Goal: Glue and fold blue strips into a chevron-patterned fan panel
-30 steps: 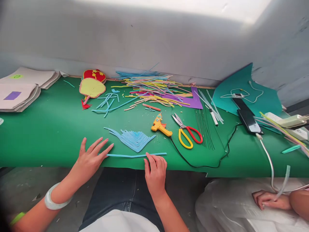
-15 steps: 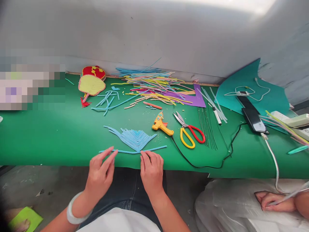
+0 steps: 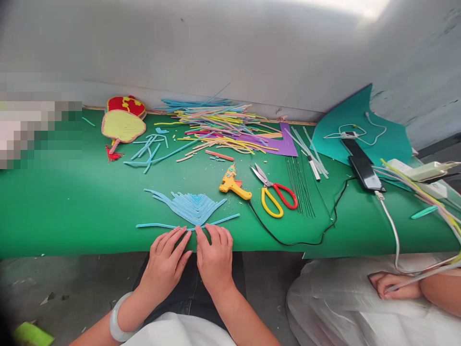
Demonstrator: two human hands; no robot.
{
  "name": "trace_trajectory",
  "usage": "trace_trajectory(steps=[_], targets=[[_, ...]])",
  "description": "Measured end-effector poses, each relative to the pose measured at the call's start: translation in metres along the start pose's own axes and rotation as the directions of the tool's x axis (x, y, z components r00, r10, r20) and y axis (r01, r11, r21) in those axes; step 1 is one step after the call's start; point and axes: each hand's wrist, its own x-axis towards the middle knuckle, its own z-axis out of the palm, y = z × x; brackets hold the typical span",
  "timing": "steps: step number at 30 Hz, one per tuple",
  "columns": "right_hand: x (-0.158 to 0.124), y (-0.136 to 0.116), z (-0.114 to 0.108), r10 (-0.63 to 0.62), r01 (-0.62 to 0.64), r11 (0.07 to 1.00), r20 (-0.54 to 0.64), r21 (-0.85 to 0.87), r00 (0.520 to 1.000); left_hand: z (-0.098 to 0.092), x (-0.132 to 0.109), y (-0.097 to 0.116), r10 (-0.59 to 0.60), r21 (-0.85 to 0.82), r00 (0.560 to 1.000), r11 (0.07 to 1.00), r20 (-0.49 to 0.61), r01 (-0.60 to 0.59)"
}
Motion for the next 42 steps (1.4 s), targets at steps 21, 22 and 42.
trace_trajectory(steps=[21,22,42], targets=[[-0.004,-0.013,-0.001,0.013,-0.012,0.997,0.013,-0.073,1.000,0.005,-0.005,0.006,-0.063,-0.038,0.998,0.997,0.004,0.064],[-0.005,-0.013,-0.001,0.010,-0.009,0.997,0.018,-0.071,1.000,0.005,-0.005,0.006,-0.062,-0.035,0.998,0.997,0.005,0.062],[-0.004,-0.012,-0.006,-0.017,0.023,0.998,0.083,-0.062,0.996,0.006,-0.002,0.000,-0.027,-0.032,0.998,0.999,0.058,0.029]])
